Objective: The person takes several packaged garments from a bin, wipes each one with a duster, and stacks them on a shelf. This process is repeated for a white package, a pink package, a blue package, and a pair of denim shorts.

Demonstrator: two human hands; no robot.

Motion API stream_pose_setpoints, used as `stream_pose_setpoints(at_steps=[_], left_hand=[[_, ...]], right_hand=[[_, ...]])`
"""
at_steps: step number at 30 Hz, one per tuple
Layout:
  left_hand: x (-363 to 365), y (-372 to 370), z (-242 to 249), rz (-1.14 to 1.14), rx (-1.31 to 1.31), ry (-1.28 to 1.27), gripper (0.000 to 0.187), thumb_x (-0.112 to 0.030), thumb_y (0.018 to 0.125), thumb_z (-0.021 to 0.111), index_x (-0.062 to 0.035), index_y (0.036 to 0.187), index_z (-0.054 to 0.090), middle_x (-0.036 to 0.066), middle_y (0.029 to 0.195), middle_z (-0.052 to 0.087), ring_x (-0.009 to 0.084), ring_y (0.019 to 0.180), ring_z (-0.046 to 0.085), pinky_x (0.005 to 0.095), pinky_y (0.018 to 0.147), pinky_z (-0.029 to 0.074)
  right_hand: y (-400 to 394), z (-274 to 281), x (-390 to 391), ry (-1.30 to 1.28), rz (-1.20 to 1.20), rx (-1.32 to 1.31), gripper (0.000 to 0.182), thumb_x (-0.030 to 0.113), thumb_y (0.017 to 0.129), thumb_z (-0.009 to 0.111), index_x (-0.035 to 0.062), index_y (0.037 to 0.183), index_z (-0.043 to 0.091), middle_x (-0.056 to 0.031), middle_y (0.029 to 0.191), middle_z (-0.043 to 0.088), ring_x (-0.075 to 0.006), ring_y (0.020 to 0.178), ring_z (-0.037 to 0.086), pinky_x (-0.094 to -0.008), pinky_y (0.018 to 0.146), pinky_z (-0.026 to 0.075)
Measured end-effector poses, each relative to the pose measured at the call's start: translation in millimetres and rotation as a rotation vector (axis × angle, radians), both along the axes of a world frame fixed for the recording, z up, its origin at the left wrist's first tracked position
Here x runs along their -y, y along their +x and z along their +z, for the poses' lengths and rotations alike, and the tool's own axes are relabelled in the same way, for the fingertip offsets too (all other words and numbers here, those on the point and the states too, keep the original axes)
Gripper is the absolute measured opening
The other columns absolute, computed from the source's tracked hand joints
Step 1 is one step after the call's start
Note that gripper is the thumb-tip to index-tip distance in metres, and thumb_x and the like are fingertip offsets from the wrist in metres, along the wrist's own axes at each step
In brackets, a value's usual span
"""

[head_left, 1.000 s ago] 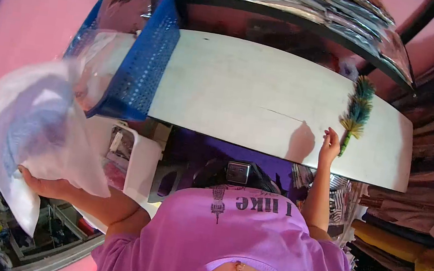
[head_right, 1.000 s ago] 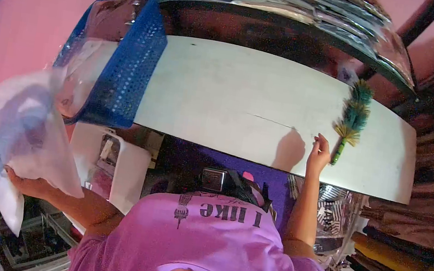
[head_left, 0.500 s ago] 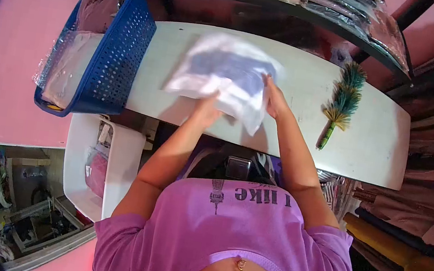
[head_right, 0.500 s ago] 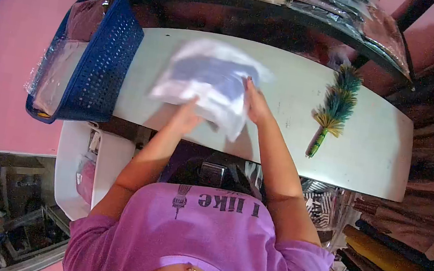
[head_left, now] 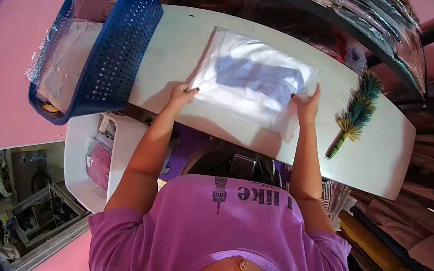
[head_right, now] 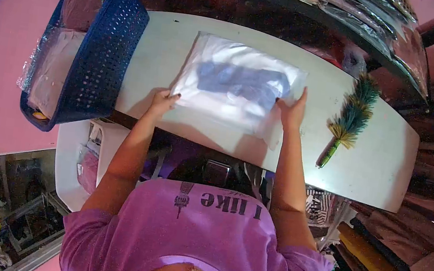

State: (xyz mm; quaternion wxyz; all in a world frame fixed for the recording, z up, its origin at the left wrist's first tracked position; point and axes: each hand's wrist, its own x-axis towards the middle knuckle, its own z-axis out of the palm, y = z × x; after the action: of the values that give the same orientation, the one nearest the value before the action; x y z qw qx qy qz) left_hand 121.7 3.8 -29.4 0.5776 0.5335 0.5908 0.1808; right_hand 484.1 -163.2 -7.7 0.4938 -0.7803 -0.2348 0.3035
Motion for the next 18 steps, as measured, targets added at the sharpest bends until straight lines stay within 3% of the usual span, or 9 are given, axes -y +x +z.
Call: stream_pose_setpoints(at_steps=[2, 3, 6, 7, 10, 13, 15, 16, 18], left_hand=[[8.9, -1.1, -0.8, -0.073, -0.107, 0.046, 0.025, -0.024, 0.074, 0.070, -0.0016, 0.077, 0.059, 0.000, 0.066, 0.053, 0.0091, 0.057, 0.050, 0.0250, 0.050, 0.045], [10.7, -6.7, -5.2, -0.116, -0.052, 0.089, 0.024, -0.022, 0.072, 0.071, -0.0022, 0.072, 0.057, 0.000, 0.065, 0.053, 0.0087, 0.054, 0.049, 0.0246, 0.047, 0.044], [4.6, -13.6, -1.5, -0.255, -0.191, 0.082, 0.021, -0.018, 0.072, 0.069, -0.0038, 0.080, 0.055, 0.003, 0.068, 0.058, 0.0146, 0.059, 0.056, 0.0294, 0.053, 0.047], [4.8, -13.2, 0.1, -0.267, -0.195, 0.073, 0.021, -0.018, 0.072, 0.069, -0.0038, 0.080, 0.055, 0.003, 0.068, 0.058, 0.0146, 0.059, 0.056, 0.0294, 0.053, 0.047], [7.0, 8.0, 14.9, -0.186, -0.291, 0.445, 0.029, -0.013, 0.074, 0.062, -0.0052, 0.100, 0.052, 0.014, 0.091, 0.061, 0.0273, 0.084, 0.060, 0.0371, 0.073, 0.047], [10.1, 42.1, 58.0, -0.304, -0.390, 0.993, 0.045, -0.012, 0.080, 0.056, -0.0058, 0.122, 0.042, 0.022, 0.126, 0.041, 0.0387, 0.116, 0.037, 0.0430, 0.098, 0.030], [10.9, 48.2, 41.5, -0.302, -0.338, 0.936, 0.046, -0.014, 0.080, 0.057, -0.0048, 0.122, 0.041, 0.022, 0.125, 0.042, 0.0388, 0.116, 0.038, 0.0436, 0.098, 0.030], [13.4, 51.2, 32.0, -0.313, -0.289, 0.886, 0.048, -0.017, 0.080, 0.058, -0.0037, 0.123, 0.041, 0.022, 0.123, 0.043, 0.0388, 0.115, 0.039, 0.0442, 0.097, 0.031], [8.0, 43.3, 23.4, -0.302, -0.302, 0.891, 0.048, -0.022, 0.082, 0.057, -0.0021, 0.123, 0.041, 0.022, 0.120, 0.047, 0.0377, 0.112, 0.043, 0.0424, 0.094, 0.035]], right_hand=[[-21.8, 58.8, -6.4, -0.120, -0.126, 0.891, 0.074, 0.011, 0.072, 0.069, 0.0079, 0.134, 0.029, -0.0219, 0.125, 0.042, -0.0334, 0.111, 0.044, -0.0445, 0.091, 0.037], [-19.2, 49.6, -11.7, 0.105, -0.075, 0.878, 0.073, 0.023, 0.075, 0.066, 0.0157, 0.137, 0.028, -0.0206, 0.139, 0.025, -0.0396, 0.125, 0.025, -0.0540, 0.099, 0.023], [-56.5, 10.2, -19.8, -0.342, 0.322, 1.024, 0.069, 0.034, 0.079, 0.061, 0.0223, 0.138, 0.027, -0.0183, 0.142, 0.019, -0.0414, 0.130, 0.018, -0.0595, 0.099, 0.018], [-64.4, -3.5, -17.1, -0.213, 0.274, 0.879, 0.067, 0.041, 0.081, 0.055, 0.0241, 0.138, 0.026, -0.0163, 0.145, 0.014, -0.0421, 0.132, 0.011, -0.0635, 0.099, 0.013], [-51.4, 2.1, -15.4, -0.200, 0.360, 0.717, 0.066, 0.041, 0.080, 0.057, 0.0240, 0.137, 0.028, -0.0178, 0.143, 0.017, -0.0428, 0.130, 0.015, -0.0601, 0.100, 0.015], [5.6, -6.9, 20.4, 0.080, 0.190, 0.760, 0.062, 0.028, 0.075, 0.066, 0.0129, 0.130, 0.040, -0.0205, 0.133, 0.035, -0.0406, 0.125, 0.027, -0.0478, 0.101, 0.024], [40.0, 16.1, 60.0, -0.176, -0.223, 1.212, 0.062, 0.024, 0.071, 0.070, 0.0100, 0.125, 0.043, -0.0233, 0.123, 0.042, -0.0373, 0.114, 0.040, -0.0491, 0.094, 0.033], [51.8, -10.9, 94.6, -0.404, -0.632, 0.965, 0.065, 0.026, 0.071, 0.070, 0.0099, 0.127, 0.040, -0.0246, 0.115, 0.046, -0.0368, 0.104, 0.047, -0.0493, 0.088, 0.038], [51.7, -9.2, 119.5, -0.774, -0.634, 0.851, 0.062, 0.027, 0.075, 0.067, 0.0083, 0.126, 0.039, -0.0232, 0.111, 0.048, -0.0316, 0.098, 0.050, -0.0433, 0.084, 0.042]])
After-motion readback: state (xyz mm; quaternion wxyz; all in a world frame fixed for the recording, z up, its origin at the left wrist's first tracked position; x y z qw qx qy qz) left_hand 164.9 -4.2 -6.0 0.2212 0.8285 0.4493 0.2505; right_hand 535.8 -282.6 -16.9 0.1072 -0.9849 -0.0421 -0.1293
